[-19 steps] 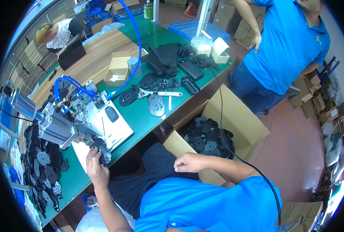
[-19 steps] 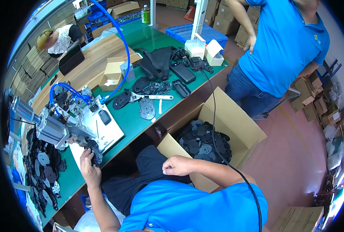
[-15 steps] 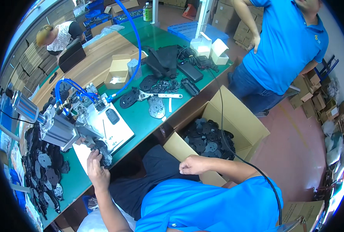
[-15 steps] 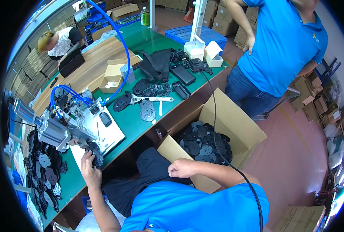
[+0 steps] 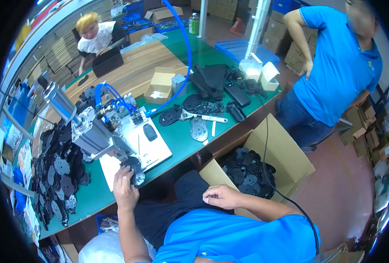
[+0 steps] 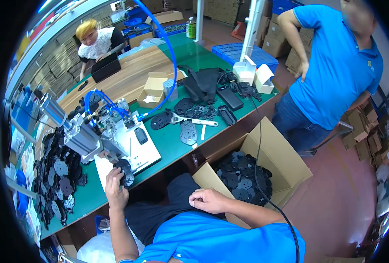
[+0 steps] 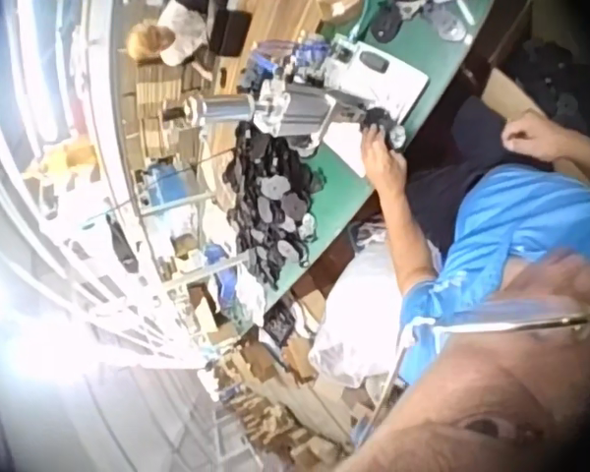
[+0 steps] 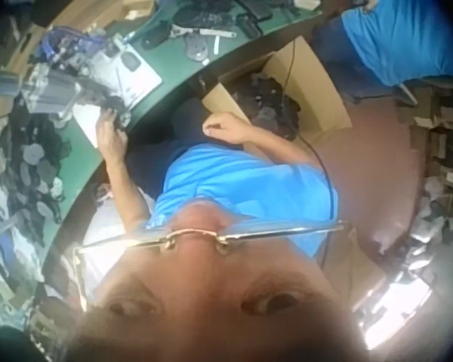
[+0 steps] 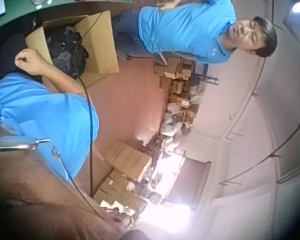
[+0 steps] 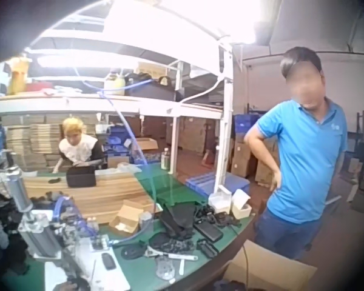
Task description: Assembling or stamping circular electronic components using a press machine.
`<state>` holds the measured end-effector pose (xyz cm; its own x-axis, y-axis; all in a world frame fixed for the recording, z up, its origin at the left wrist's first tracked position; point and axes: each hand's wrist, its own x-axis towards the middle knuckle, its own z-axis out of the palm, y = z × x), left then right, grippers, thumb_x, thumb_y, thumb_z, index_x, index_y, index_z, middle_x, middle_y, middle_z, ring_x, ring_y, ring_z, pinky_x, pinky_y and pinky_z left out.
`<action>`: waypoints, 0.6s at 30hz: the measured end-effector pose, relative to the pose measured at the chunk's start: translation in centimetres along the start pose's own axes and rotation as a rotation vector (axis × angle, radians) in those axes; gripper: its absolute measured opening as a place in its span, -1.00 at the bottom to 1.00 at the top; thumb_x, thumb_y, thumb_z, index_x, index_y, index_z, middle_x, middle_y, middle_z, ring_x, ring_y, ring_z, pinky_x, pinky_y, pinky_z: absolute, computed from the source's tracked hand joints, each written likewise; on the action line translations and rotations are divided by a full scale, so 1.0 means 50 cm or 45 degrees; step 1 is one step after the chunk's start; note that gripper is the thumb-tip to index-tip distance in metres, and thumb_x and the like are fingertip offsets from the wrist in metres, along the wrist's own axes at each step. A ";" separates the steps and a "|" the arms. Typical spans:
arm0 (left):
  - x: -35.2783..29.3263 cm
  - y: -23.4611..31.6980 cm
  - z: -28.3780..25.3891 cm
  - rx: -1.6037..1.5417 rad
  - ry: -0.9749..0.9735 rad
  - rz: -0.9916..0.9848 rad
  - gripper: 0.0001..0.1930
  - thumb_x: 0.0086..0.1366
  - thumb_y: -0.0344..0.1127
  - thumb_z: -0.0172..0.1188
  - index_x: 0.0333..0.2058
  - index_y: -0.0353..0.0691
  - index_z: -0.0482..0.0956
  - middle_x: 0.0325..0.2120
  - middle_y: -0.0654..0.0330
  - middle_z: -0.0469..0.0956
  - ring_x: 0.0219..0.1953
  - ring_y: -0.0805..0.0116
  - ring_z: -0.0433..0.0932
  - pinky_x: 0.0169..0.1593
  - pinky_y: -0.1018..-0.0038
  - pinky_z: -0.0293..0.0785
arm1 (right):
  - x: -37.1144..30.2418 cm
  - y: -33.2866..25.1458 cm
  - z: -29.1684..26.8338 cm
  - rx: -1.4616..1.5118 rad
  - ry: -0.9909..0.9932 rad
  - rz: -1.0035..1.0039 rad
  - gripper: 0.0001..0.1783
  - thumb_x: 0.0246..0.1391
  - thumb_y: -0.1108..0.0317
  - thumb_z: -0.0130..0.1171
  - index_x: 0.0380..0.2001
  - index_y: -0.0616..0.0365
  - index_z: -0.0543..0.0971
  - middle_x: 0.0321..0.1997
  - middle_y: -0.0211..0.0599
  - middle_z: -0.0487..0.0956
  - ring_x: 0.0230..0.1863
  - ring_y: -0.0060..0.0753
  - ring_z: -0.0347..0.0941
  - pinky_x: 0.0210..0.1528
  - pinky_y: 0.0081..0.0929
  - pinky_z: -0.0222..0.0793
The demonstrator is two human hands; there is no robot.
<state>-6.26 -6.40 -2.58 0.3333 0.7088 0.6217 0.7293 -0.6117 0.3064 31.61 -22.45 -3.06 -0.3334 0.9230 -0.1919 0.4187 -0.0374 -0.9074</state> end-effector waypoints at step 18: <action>0.010 -0.018 0.015 0.009 -0.101 -0.017 -0.32 -0.08 -0.77 0.09 0.10 -0.29 0.66 0.25 -0.01 0.71 0.36 -0.17 0.62 0.50 0.05 0.50 | -0.106 0.331 -0.071 -0.900 -0.510 0.898 -0.66 0.29 0.31 0.20 -0.15 0.33 0.84 -0.12 -0.05 0.86 -0.19 0.10 0.73 -0.04 -0.05 0.66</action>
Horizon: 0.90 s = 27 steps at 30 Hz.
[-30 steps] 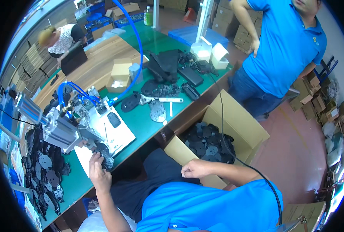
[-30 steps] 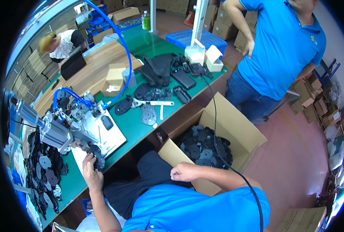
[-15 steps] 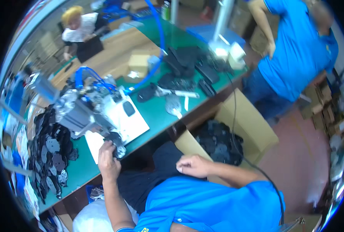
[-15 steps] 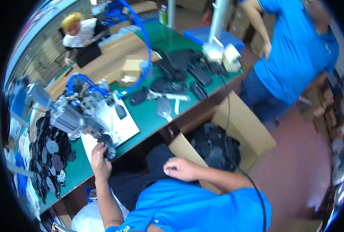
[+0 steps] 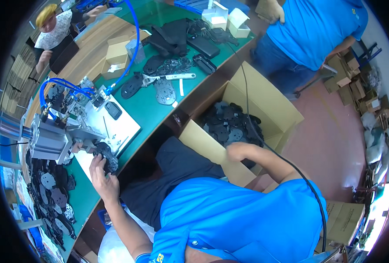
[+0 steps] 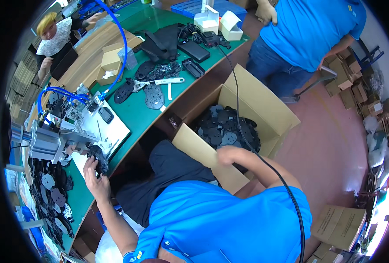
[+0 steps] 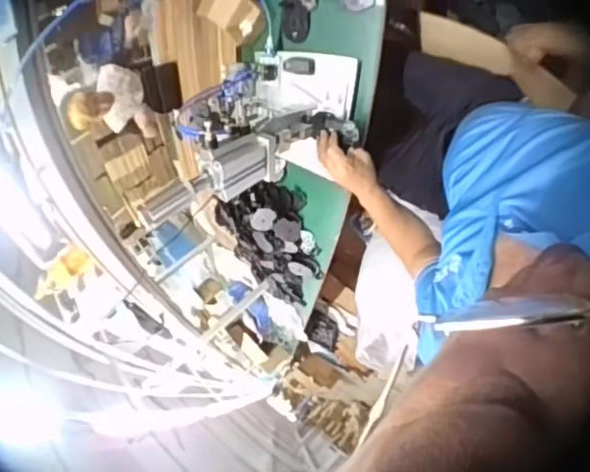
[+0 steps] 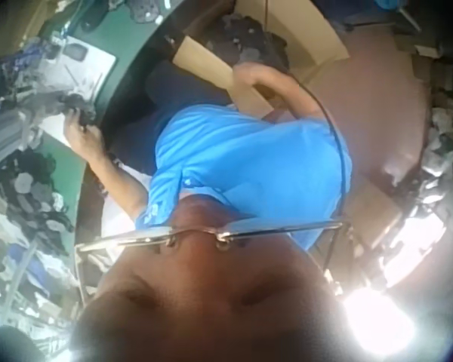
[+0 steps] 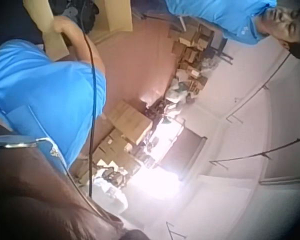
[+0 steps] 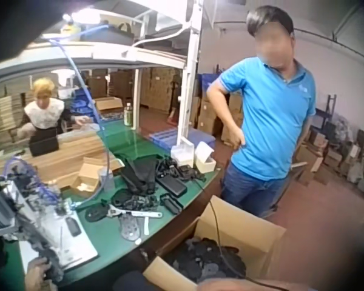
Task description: Assembling or stamping circular electronic components using a press machine.
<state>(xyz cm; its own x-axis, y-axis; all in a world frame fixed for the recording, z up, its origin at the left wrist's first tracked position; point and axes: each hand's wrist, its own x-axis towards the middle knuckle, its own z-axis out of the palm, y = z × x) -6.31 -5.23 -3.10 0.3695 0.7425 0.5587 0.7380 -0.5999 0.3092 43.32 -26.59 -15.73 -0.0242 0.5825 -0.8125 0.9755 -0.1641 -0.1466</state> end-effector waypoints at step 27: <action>-0.151 -0.152 -0.049 0.032 0.400 -0.619 -0.40 0.18 -0.75 0.14 0.21 -0.29 0.69 0.24 -0.06 0.73 0.24 -0.12 0.70 0.42 0.13 0.55 | 0.088 0.246 -0.770 0.802 1.674 0.531 -0.39 0.30 0.02 0.37 0.16 0.35 0.72 0.17 0.18 0.79 0.14 0.30 0.72 0.28 0.06 0.60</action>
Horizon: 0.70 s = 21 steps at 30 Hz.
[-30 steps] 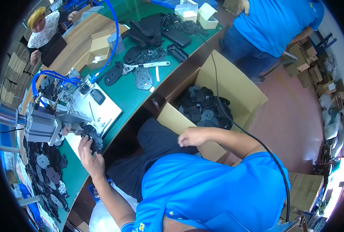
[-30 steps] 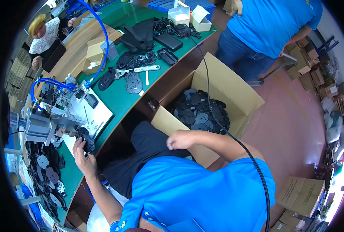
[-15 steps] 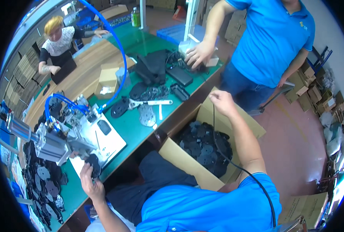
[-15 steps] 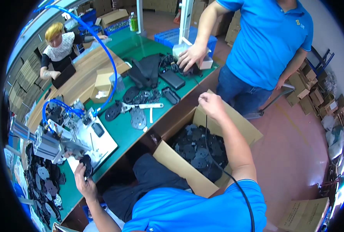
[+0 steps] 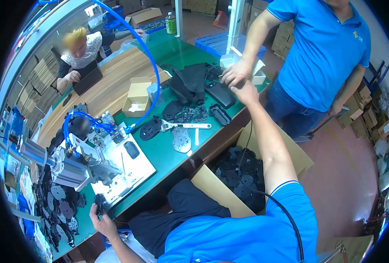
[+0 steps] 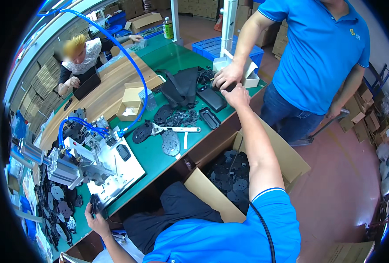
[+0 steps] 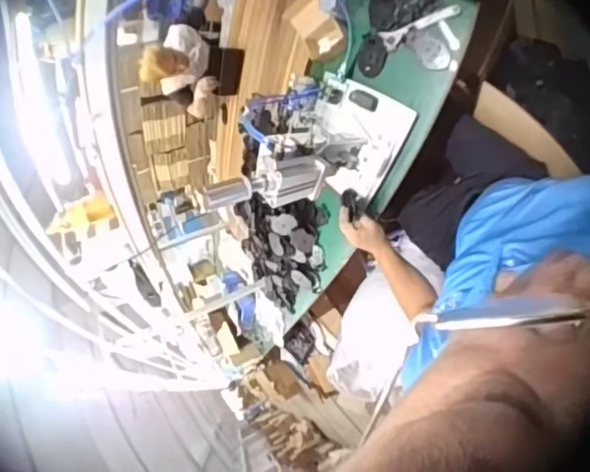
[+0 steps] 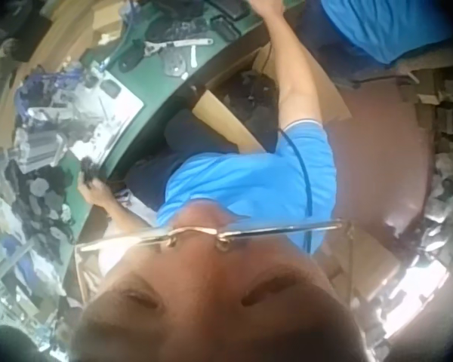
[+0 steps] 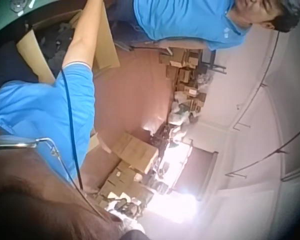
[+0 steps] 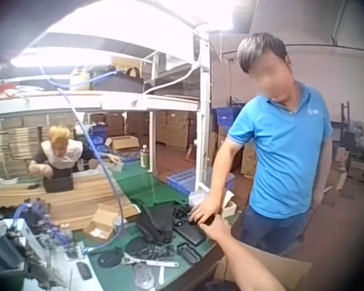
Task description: Assembling or stamping circular electronic components using a press machine.
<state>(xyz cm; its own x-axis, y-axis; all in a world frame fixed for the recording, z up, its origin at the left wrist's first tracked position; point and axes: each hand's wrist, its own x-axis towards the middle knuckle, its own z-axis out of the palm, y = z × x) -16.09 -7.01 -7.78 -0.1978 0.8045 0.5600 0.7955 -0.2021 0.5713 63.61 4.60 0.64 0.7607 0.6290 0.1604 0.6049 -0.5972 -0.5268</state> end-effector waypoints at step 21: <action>0.031 -0.025 -0.007 0.265 0.006 0.025 -0.39 0.27 -0.79 0.04 0.27 -0.32 0.67 0.25 -0.05 0.72 0.27 -0.10 0.68 0.40 0.20 0.55 | -0.043 -0.067 -0.083 -0.298 -0.103 -0.072 -0.14 0.35 -0.02 0.39 0.51 0.25 0.37 0.21 0.22 0.70 0.22 0.25 0.72 0.27 0.05 0.62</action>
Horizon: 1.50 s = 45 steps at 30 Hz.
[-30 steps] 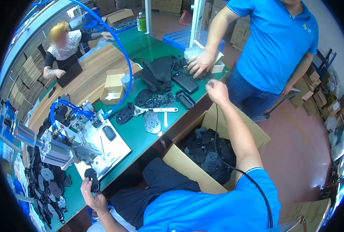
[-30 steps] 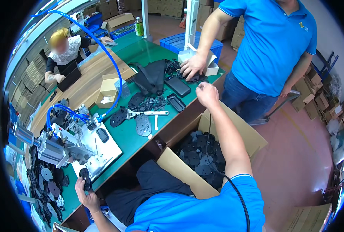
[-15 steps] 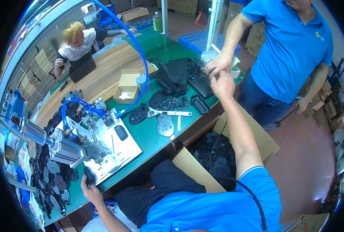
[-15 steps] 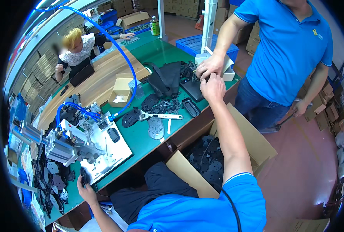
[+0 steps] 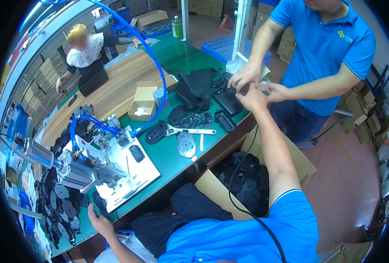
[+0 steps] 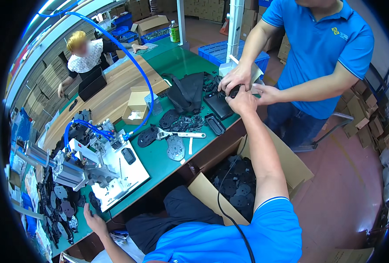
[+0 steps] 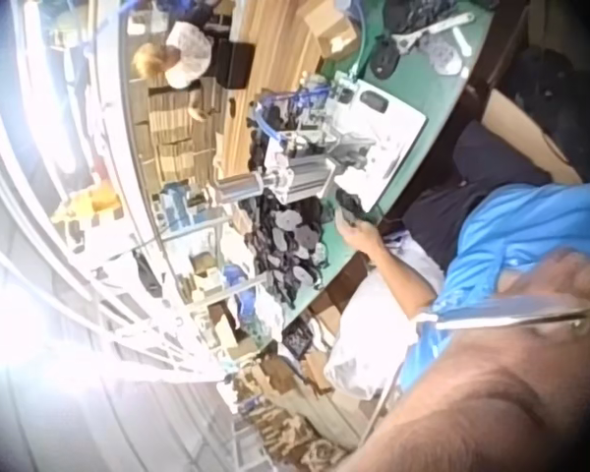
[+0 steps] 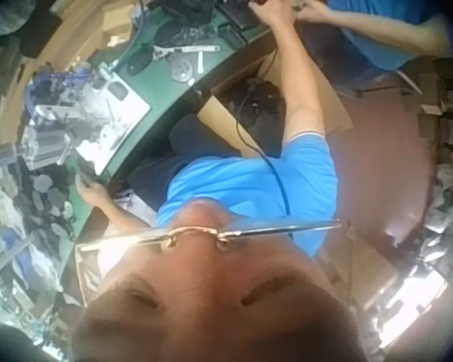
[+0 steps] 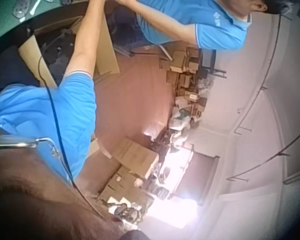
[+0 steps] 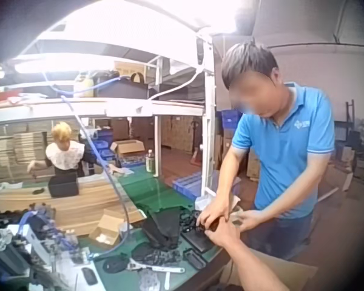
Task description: Assembling or stamping circular electronic components using a press machine.
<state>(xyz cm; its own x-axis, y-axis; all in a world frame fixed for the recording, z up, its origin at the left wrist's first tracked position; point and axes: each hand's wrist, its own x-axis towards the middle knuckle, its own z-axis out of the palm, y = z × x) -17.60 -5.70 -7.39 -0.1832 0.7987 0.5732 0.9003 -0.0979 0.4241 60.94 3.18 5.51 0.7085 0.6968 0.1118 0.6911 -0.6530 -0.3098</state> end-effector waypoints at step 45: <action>0.362 0.900 -0.385 -0.787 0.202 0.904 -0.74 0.50 -0.33 0.33 0.02 -0.32 0.86 -0.33 0.15 0.81 -0.41 0.41 0.67 -0.31 0.50 0.55 | -0.096 -0.060 0.149 -0.180 -0.244 -0.595 -0.54 0.38 0.39 0.15 0.27 0.15 0.73 0.39 0.00 0.70 0.33 0.31 0.64 0.36 0.12 0.59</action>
<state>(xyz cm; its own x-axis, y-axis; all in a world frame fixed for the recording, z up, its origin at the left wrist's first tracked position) 11.99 -7.07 35.56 0.2335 0.3466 0.9085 0.4619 -0.8617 0.2100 54.42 4.00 -1.11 0.2904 0.9565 0.0285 0.9490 -0.2841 -0.1364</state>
